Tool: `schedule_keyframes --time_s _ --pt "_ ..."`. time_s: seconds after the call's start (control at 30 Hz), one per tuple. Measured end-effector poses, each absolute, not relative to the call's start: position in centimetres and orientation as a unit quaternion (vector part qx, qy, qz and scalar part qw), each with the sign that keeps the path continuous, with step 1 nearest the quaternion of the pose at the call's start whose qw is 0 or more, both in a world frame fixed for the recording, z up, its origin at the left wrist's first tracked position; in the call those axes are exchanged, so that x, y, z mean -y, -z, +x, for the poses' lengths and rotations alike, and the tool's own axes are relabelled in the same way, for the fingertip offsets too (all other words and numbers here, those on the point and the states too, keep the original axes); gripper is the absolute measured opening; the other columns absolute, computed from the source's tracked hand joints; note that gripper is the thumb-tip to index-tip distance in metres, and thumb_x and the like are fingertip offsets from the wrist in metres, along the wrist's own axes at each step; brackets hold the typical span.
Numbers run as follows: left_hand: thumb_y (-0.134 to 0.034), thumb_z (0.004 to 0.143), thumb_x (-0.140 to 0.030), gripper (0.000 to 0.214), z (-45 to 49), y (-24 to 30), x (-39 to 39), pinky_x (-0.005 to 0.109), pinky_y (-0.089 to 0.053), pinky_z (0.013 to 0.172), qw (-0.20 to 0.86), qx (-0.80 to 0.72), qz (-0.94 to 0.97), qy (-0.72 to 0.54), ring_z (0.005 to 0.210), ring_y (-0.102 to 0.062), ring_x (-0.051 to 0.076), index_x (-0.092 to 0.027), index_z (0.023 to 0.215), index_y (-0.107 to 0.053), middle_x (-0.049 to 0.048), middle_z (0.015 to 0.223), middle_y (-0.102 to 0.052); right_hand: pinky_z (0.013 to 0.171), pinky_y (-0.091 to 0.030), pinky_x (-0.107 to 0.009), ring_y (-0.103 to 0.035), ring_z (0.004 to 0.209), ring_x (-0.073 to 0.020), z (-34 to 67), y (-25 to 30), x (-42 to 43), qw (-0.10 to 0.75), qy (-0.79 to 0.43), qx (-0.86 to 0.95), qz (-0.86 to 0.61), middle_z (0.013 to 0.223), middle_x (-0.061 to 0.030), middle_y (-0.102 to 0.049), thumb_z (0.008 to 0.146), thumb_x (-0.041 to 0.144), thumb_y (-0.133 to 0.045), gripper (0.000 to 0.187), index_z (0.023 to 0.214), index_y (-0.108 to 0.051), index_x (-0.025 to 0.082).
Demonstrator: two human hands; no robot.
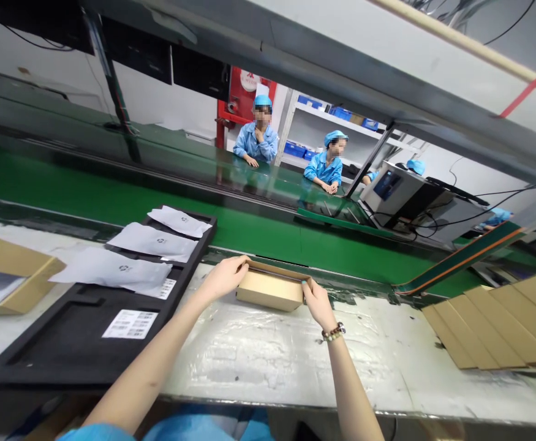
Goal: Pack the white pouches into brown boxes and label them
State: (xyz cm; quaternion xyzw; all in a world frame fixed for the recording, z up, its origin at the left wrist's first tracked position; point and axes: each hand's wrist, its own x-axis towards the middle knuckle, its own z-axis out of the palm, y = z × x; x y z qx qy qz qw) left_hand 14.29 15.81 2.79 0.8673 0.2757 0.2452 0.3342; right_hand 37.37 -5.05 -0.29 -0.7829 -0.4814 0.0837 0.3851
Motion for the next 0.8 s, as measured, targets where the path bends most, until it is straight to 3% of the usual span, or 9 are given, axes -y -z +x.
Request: schedule_keyframes --time_s 0.17,0.27,0.33,0.47,0.57,0.7,0.8 --pt "-0.048 0.081 -0.019 0.024 13.9 -0.1 -13.1 0.037 -0.052 0.093 0.389 -0.275 0.823 -0.31 0.103 -0.065 0.023 -0.022 0.098 -0.065 0.0052 0.104 -0.066 0.081 -0.05 -0.035 -0.064 0.092 -0.0233 35.5 1.7 6.5 0.424 -0.023 0.505 -0.751 0.1 -0.0076 -0.067 0.093 0.022 -0.04 0.028 0.109 -0.062 0.021" --pt "-0.045 0.075 -0.011 0.036 11.5 3.8 -8.0 0.042 -0.048 0.104 0.429 -0.287 0.776 -0.361 0.122 -0.06 0.025 -0.021 0.106 -0.059 0.0085 0.121 -0.065 0.094 -0.048 -0.046 -0.059 0.11 -0.0288 32.6 4.7 9.8 0.445 0.023 0.522 -0.727 0.116 -0.0118 -0.06 0.081 0.015 -0.046 0.042 0.119 -0.06 0.023" --pt "-0.052 0.076 -0.013 0.033 9.2 6.7 -4.3 0.047 -0.043 0.111 0.49 -0.294 0.719 -0.397 0.134 -0.051 0.028 -0.022 0.107 -0.06 0.0105 0.138 -0.057 0.095 -0.047 -0.052 -0.056 0.114 -0.0333 30.4 7.4 12.6 0.445 0.042 0.546 -0.709 0.123 -0.0125 -0.058 0.074 0.017 -0.053 0.055 0.128 -0.058 0.026" --pt "-0.062 0.085 -0.027 0.042 6.2 10.2 0.4 0.05 -0.042 0.113 0.595 -0.368 0.578 -0.42 0.136 -0.049 0.031 -0.026 0.126 -0.057 0.0099 0.147 -0.051 0.095 -0.048 -0.058 -0.052 0.123 -0.0366 27.1 11.4 17.2 0.363 0.059 0.599 -0.712 0.144 -0.0116 -0.052 0.085 0.023 -0.052 0.067 0.15 -0.039 0.029" --pt "-0.06 0.088 -0.032 0.045 6.7 10.6 0.8 0.047 -0.047 0.109 0.589 -0.398 0.554 -0.433 0.128 -0.057 0.029 -0.024 0.132 -0.053 0.0103 0.138 -0.06 0.102 -0.044 -0.06 -0.049 0.13 -0.0347 26.3 11.1 18.1 0.342 0.083 0.584 -0.731 0.145 -0.0077 -0.054 0.092 0.018 -0.045 0.06 0.15 -0.04 0.032" --pt "-0.061 0.088 -0.036 0.041 8.5 10.5 0.2 0.047 -0.051 0.103 0.514 -0.431 0.595 -0.443 0.119 -0.062 0.029 -0.021 0.126 -0.055 0.0114 0.126 -0.065 0.105 -0.044 -0.059 -0.053 0.128 -0.0315 27.7 6.7 15.7 0.452 0.106 0.544 -0.699 0.133 -0.0078 -0.063 0.094 0.014 -0.043 0.049 0.139 -0.053 0.031" --pt "-0.062 0.09 -0.039 0.038 8.7 10.6 -0.2 0.048 -0.045 0.108 0.486 -0.43 0.622 -0.438 0.121 -0.059 0.028 -0.021 0.124 -0.058 0.0108 0.126 -0.064 0.105 -0.045 -0.054 -0.06 0.121 -0.0283 29.5 3.4 12.7 0.529 0.064 0.472 -0.703 0.123 -0.01 -0.067 0.097 0.018 -0.044 0.034 0.126 -0.061 0.025"
